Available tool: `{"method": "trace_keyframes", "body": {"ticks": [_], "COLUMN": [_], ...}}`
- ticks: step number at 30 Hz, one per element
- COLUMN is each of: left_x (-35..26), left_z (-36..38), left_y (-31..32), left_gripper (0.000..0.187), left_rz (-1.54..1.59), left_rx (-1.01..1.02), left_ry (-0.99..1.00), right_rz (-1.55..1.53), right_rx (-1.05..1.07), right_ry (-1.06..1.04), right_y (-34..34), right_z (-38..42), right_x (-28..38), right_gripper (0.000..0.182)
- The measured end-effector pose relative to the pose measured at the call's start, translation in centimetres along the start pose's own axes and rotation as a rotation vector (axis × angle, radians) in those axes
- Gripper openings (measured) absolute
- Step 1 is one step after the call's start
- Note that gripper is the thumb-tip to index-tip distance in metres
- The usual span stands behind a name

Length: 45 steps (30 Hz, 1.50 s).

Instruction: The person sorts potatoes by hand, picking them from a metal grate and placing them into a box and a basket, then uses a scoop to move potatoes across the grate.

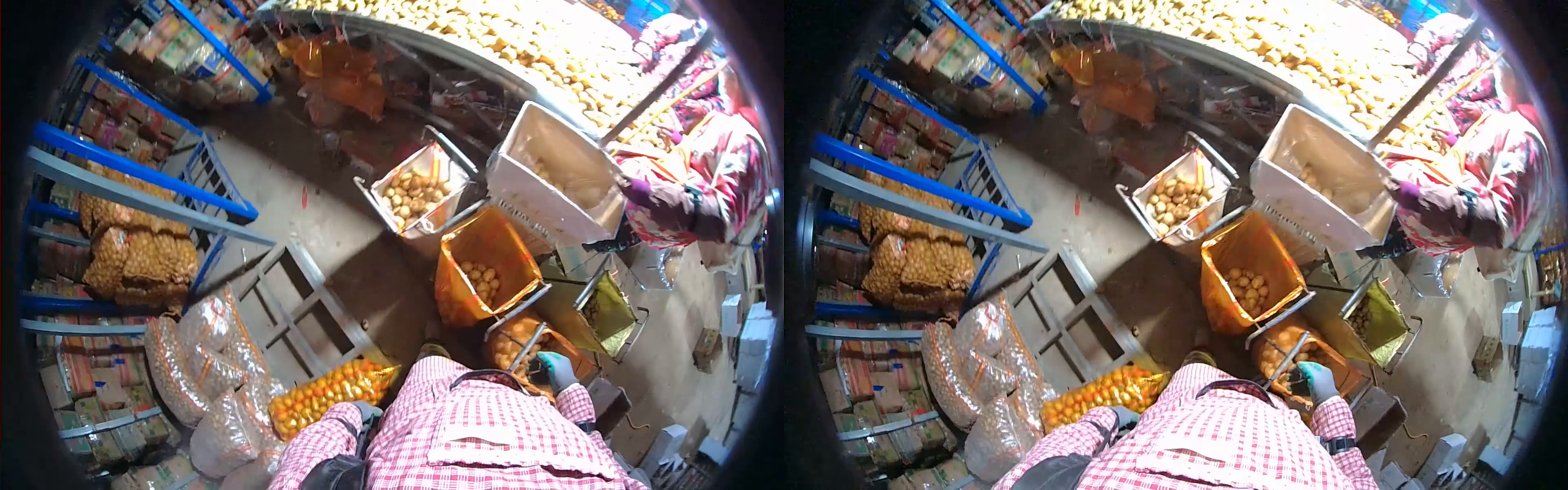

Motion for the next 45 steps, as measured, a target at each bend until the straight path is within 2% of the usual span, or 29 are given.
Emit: {"method": "trace_keyframes", "body": {"ticks": [2, 4, 6, 7, 10, 14, 18, 19, 22, 23, 24, 25, 26, 27, 28, 29, 31, 33, 34, 35, 36, 37, 38, 40, 41, 42, 43, 44, 45], "left_x": [1.8, 3.5, 4.0, 4.1, 4.8, 5.3, 6.0, 6.2, 7.4, 7.2, 7.0, 7.4, 7.9, 7.7, 7.6, 5.9, 4.8, 5.4, 4.2, 5.3, 6.0, 7.0, 7.9, 9.3, 10.1, 10.5, 11.4, 12.1, 12.7], "left_z": [1.2, -0.3, -3.7, -3.1, -3.9, -0.1, 1.4, 1.3, 0.9, 1.4, 1.5, 2.0, 1.5, 3.2, 2.8, 3.9, 5.3, 4.5, 5.8, 5.3, 7.1, 6.5, 5.9, 4.8, 4.3, 3.8, 2.9, 2.0, 2.6], "left_y": [-1.9, -2.8, -4.5, -5.2, -5.4, -6.0, -6.6, -6.5, -7.2, -7.8, -8.9, -10.0, -11.2, -11.9, -13.6, -16.0, -18.6, -22.4, -23.6, -25.9, -27.5, -29.5, -31.3, -34.3, -35.8, -37.0, -39.3, -41.3, -42.5], "left_gripper": [0.023, 0.023, 0.022, 0.027, 0.053, 0.043, 0.04, 0.039, 0.04, 0.042, 0.035, 0.03, 0.027, 0.025, 0.025, 0.024, 0.024, 0.028, 0.03, 0.032, 0.026, 0.024, 0.023, 0.021, 0.021, 0.021, 0.02, 0.019, 0.019], "left_rz": [0.3, 0.387, 0.025, -0.16, -0.411, -0.268, -0.537, -0.554, -0.552, -0.498, -0.585, -0.257, 0.207, 0.698, 0.65, 0.218, -0.044, -0.377, -0.903, -0.805, -0.69, -0.598, -0.52, -0.457, -0.461, -0.497, -0.269, -0.042, -0.004], "left_rx": [-0.086, -0.151, -0.188, -0.215, -0.151, -0.152, -0.304, -0.296, -0.36, -0.355, -0.469, -0.407, -0.304, -0.297, -0.296, -0.401, -0.446, -0.572, -0.731, -0.677, -0.779, -0.691, -0.588, -0.474, -0.443, -0.425, -0.368, -0.311, -0.316], "left_ry": [-0.076, -0.036, 0.198, 0.307, 0.383, 0.376, 0.327, 0.337, 0.316, 0.384, 0.599, 0.58, 0.422, 0.265, 0.233, 0.531, 0.748, 0.774, 0.837, 0.708, 0.826, 0.811, 0.789, 0.814, 0.846, 0.901, 0.854, 0.797, 0.804], "right_rz": [0.136, 0.145, 0.16, 0.157, 0.14, 0.194, 0.278, 0.296, 0.184, 0.169, 0.207, 0.246, 0.284, 0.16, 0.167, 0.176, 0.208, 0.243, 0.238, 0.238, 0.243, 0.276, 0.485, 0.643, 0.63, 0.629, 0.63, 0.522, 0.514], "right_rx": [0.029, 0.068, 0.072, 0.063, 0.164, 0.152, 0.19, 0.235, 0.214, 0.234, 0.266, 0.293, 0.314, 0.256, 0.326, 0.321, 0.302, 0.274, 0.271, 0.271, 0.275, 0.321, 0.301, 0.305, 0.407, 0.41, 0.413, 0.429, 0.414], "right_ry": [-0.088, -0.085, -0.031, -0.017, -0.103, -0.071, -0.108, -0.213, -0.081, -0.1, -0.141, -0.181, -0.228, -0.12, -0.047, -0.069, -0.099, -0.112, -0.112, -0.114, -0.103, -0.188, -0.325, -0.43, -0.49, -0.438, -0.385, -0.232, -0.199], "right_y": [4.3, 5.8, 8.6, 9.8, 11.4, 12.4, 14.3, 14.7, 15.6, 16.2, 16.9, 17.6, 18.2, 19.0, 20.0, 20.8, 24.0, 28.4, 30.8, 33.3, 35.6, 37.6, 39.4, 44.2, 46.3, 48.1, 49.8, 52.2, 53.6], "right_z": [1.2, -0.4, -0.1, -0.1, -1.7, -3.4, -3.2, -3.5, -3.3, -3.1, -3.3, -3.4, -3.6, -3.4, -4.6, -5.1, -5.3, -4.8, -4.8, -5.0, -5.2, -7.0, -9.4, -10.3, -10.9, -11.0, -11.1, -8.3, -8.5], "right_x": [2.7, 2.5, 4.5, 5.0, 5.3, 4.4, 4.5, 4.8, 4.4, 4.8, 4.9, 5.0, 5.5, 5.1, 4.2, 4.2, 5.6, 7.7, 8.7, 10.2, 10.9, 11.4, 12.2, 14.4, 15.0, 15.8, 16.6, 17.9, 18.6], "right_gripper": [0.027, 0.029, 0.029, 0.03, 0.032, 0.033, 0.034, 0.033, 0.03, 0.025, 0.024, 0.023, 0.022, 0.021, 0.021, 0.022, 0.023, 0.024, 0.025, 0.026, 0.027, 0.027, 0.027, 0.026, 0.026, 0.025, 0.024, 0.022, 0.023]}}
Point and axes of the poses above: each hand's wrist, its own z-axis away from the middle knuckle, its own y-axis out of the palm, x = y × z, the point moved 8 cm from there along -z, towards the middle knuckle, and after that the axes turned 4 degrees about x, right-handed, at the moved point
